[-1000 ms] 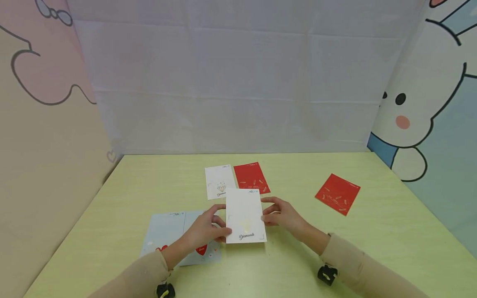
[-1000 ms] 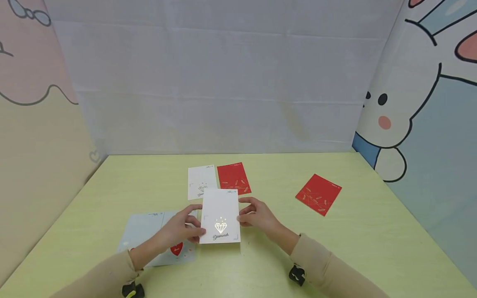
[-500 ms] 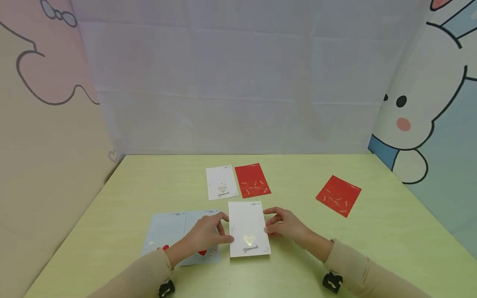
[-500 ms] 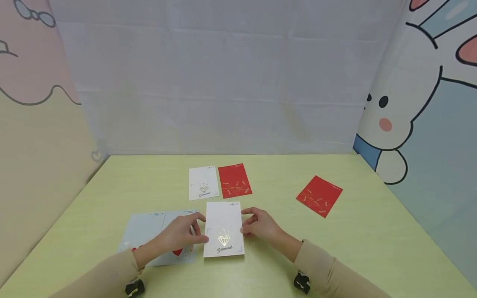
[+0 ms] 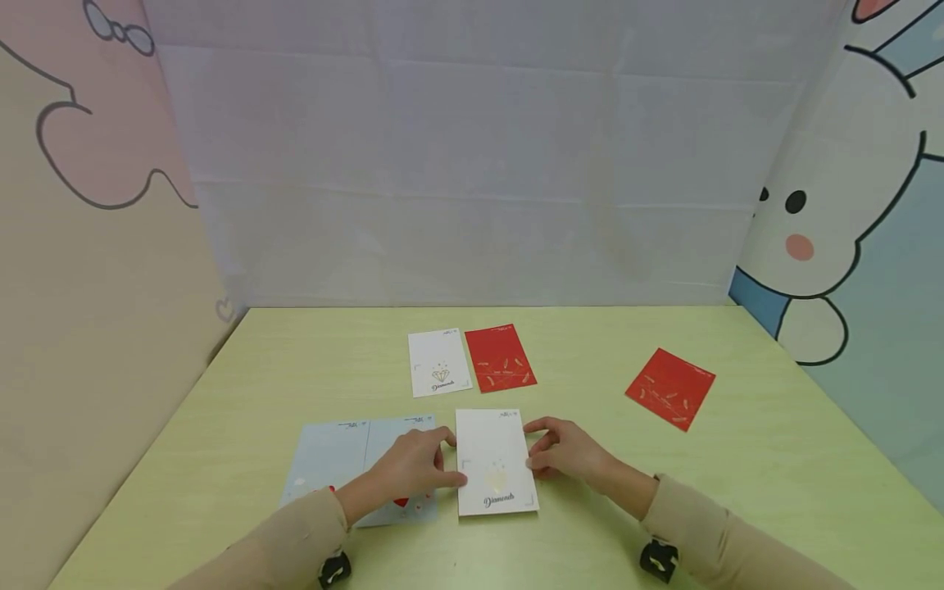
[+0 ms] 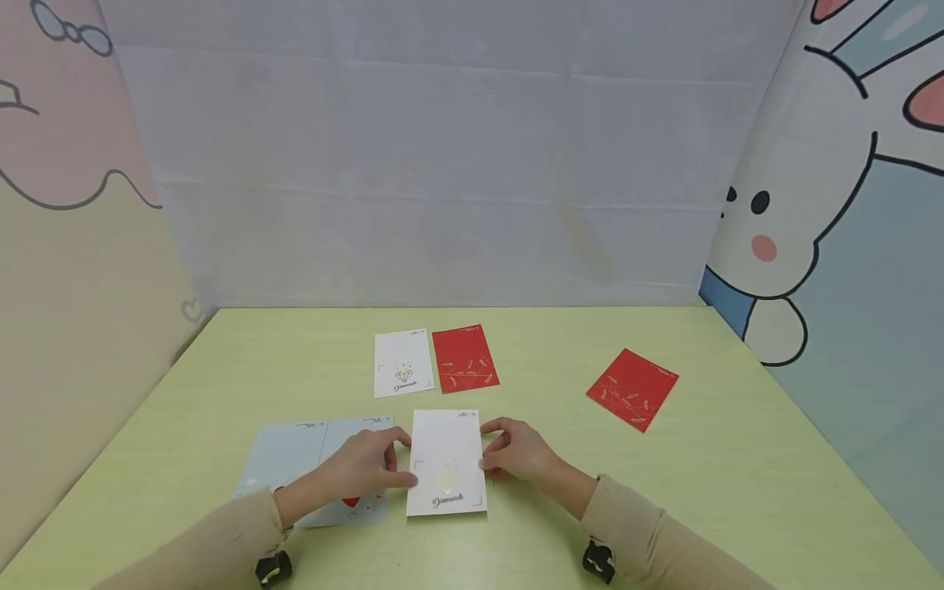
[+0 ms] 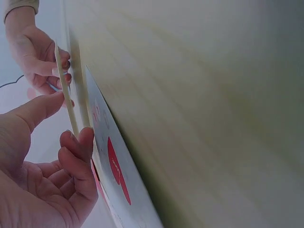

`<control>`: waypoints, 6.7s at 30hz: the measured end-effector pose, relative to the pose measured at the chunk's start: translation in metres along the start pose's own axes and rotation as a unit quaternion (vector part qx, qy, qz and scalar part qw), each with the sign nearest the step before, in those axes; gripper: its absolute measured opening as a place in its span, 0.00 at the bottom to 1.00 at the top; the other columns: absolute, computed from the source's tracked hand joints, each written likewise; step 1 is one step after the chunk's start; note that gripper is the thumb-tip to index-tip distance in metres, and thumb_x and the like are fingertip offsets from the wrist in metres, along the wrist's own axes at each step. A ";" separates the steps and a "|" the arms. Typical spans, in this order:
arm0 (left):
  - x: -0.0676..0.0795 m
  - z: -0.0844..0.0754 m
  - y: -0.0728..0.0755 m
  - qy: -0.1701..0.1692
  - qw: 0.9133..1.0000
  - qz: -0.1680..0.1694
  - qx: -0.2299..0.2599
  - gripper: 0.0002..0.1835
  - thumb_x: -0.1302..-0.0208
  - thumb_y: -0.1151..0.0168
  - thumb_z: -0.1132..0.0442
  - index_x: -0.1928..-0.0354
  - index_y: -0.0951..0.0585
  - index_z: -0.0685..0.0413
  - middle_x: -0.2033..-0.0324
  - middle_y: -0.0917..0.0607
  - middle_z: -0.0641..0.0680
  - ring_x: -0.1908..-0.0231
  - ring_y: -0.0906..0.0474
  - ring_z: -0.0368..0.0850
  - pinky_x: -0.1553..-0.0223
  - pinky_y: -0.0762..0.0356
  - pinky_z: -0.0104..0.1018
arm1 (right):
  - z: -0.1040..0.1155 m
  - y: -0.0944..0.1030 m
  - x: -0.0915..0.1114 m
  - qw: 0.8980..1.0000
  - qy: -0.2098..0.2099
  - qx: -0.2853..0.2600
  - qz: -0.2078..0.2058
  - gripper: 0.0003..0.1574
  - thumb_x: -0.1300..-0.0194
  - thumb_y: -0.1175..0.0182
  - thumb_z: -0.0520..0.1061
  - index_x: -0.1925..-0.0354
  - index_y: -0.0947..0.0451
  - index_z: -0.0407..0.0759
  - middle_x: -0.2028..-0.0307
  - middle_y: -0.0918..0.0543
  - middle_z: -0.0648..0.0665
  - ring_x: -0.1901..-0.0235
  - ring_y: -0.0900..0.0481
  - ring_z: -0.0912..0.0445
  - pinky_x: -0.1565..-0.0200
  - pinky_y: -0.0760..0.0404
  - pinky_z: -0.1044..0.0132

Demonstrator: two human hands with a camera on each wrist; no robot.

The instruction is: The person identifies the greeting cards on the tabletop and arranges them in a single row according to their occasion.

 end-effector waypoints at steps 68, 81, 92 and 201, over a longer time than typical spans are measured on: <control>-0.009 0.064 0.098 0.091 0.953 -0.204 0.203 0.23 0.38 0.48 0.52 0.49 0.30 0.64 0.58 0.25 0.62 0.58 0.28 0.58 0.61 0.26 0.43 | 0.036 0.028 -0.047 0.992 0.043 -0.117 -0.025 0.26 0.39 0.46 0.40 0.44 0.38 0.30 0.58 0.27 0.30 0.63 0.23 0.45 0.61 0.24 0.61; -0.043 0.075 0.088 0.170 0.887 -0.113 0.414 0.34 0.32 0.59 0.52 0.35 0.54 0.68 0.38 0.50 0.69 0.40 0.49 0.61 0.43 0.45 0.47 | 0.054 0.002 -0.093 0.978 0.018 -0.210 -0.013 0.23 0.36 0.51 0.40 0.45 0.38 0.29 0.51 0.30 0.33 0.52 0.28 0.45 0.53 0.29 0.61; -0.055 0.068 0.079 0.200 0.873 -0.105 0.432 0.34 0.33 0.61 0.48 0.35 0.52 0.65 0.38 0.50 0.69 0.40 0.47 0.60 0.46 0.39 0.46 | 0.062 -0.014 -0.115 0.980 -0.012 -0.198 -0.016 0.29 0.35 0.51 0.45 0.41 0.42 0.31 0.47 0.32 0.33 0.53 0.27 0.44 0.56 0.26 0.60; -0.068 0.000 0.027 0.075 0.910 -0.095 0.396 0.29 0.44 0.42 0.71 0.39 0.38 0.54 0.67 0.22 0.58 0.72 0.22 0.48 0.71 0.23 0.36 | 0.028 0.034 -0.054 0.992 0.029 -0.082 -0.088 0.23 0.45 0.43 0.33 0.49 0.32 0.33 0.68 0.26 0.39 0.72 0.23 0.53 0.64 0.22 0.60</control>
Point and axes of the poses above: each hand's wrist, its own x-axis away from the middle knuckle, its own y-axis out of the back of the hand, z = x × y, the point moved 3 cm from there along -x, towards the middle knuckle
